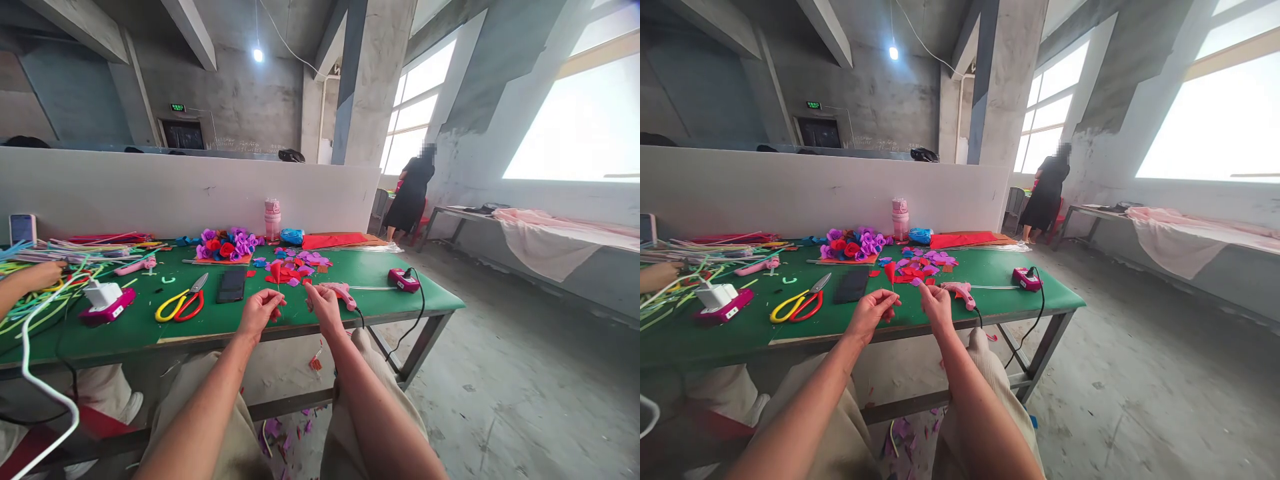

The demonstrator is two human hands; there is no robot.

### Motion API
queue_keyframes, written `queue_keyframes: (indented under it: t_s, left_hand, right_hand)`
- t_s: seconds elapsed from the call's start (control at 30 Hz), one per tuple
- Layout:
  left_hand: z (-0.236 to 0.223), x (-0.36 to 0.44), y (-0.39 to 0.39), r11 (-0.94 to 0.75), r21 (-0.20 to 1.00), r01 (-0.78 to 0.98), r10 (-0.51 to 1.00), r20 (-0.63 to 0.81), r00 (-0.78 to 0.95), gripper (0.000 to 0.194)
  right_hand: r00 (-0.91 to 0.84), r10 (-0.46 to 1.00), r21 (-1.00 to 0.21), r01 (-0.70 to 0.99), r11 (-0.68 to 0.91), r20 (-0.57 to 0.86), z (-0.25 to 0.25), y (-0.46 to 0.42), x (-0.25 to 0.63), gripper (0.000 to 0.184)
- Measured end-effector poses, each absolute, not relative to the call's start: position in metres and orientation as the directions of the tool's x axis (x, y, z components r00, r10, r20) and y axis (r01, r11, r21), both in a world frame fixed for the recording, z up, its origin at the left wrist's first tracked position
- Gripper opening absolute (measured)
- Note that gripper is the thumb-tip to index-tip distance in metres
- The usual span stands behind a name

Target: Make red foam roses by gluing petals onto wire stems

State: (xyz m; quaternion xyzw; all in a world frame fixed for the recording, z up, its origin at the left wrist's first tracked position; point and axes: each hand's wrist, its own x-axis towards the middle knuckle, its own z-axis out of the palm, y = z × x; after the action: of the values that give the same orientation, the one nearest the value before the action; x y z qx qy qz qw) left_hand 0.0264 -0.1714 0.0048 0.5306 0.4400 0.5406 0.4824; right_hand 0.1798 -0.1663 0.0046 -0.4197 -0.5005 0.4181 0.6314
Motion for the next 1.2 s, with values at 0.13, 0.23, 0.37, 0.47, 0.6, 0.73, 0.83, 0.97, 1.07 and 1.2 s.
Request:
queue_keyframes:
  t_s: [0.13,0.23,0.37,0.47,0.6,0.73,0.83,0.97,1.07,1.2]
  left_hand:
    - [0.006,0.028,-0.172,-0.159,0.987,-0.036,0.987,0.16,0.029,0.032]
    - [0.006,0.028,-0.173,-0.163,0.986,-0.035,0.986,0.164,0.031,0.032]
    - [0.006,0.028,-0.173,-0.163,0.986,-0.042,0.986,0.164,0.026,0.032]
    - [0.006,0.028,-0.173,-0.155,0.987,-0.042,0.987,0.157,0.023,0.032]
    - [0.006,0.028,-0.173,-0.153,0.987,-0.041,0.988,0.154,0.021,0.032]
    - [0.006,0.028,-0.173,-0.145,0.989,-0.032,0.989,0.146,0.021,0.032]
    - [0.005,0.029,-0.173,-0.149,0.988,-0.037,0.988,0.15,0.025,0.032]
    - [0.005,0.029,-0.172,-0.158,0.987,-0.038,0.987,0.159,0.026,0.033]
    - [0.004,0.028,-0.172,-0.159,0.987,-0.035,0.987,0.16,0.02,0.033]
    - [0.004,0.028,-0.171,-0.16,0.986,-0.041,0.987,0.161,0.017,0.033]
  right_hand:
    - [0.034,0.96,-0.95,-0.138,0.28,0.278,0.003,-0.167,0.179,0.036]
    - [0.031,0.963,-0.951,-0.152,0.268,0.267,0.001,-0.166,0.178,0.033]
    - [0.089,0.956,-0.953,-0.095,0.287,0.279,-0.002,-0.163,0.179,0.029]
    - [0.085,0.942,-0.941,-0.068,0.331,0.325,-0.002,-0.163,0.181,0.032]
    - [0.058,0.944,-0.94,-0.094,0.329,0.325,0.004,-0.168,0.181,0.036]
    - [0.039,0.949,-0.941,-0.121,0.316,0.314,0.007,-0.171,0.18,0.038]
    - [0.011,0.946,-0.935,-0.15,0.322,0.324,0.009,-0.173,0.18,0.04]
    - [-0.029,0.938,-0.927,-0.165,0.337,0.346,0.011,-0.174,0.181,0.041]
    - [-0.066,0.928,-0.923,-0.152,0.354,0.367,0.01,-0.174,0.18,0.039]
    - [-0.023,0.944,-0.94,-0.093,0.327,0.33,0.006,-0.17,0.179,0.025]
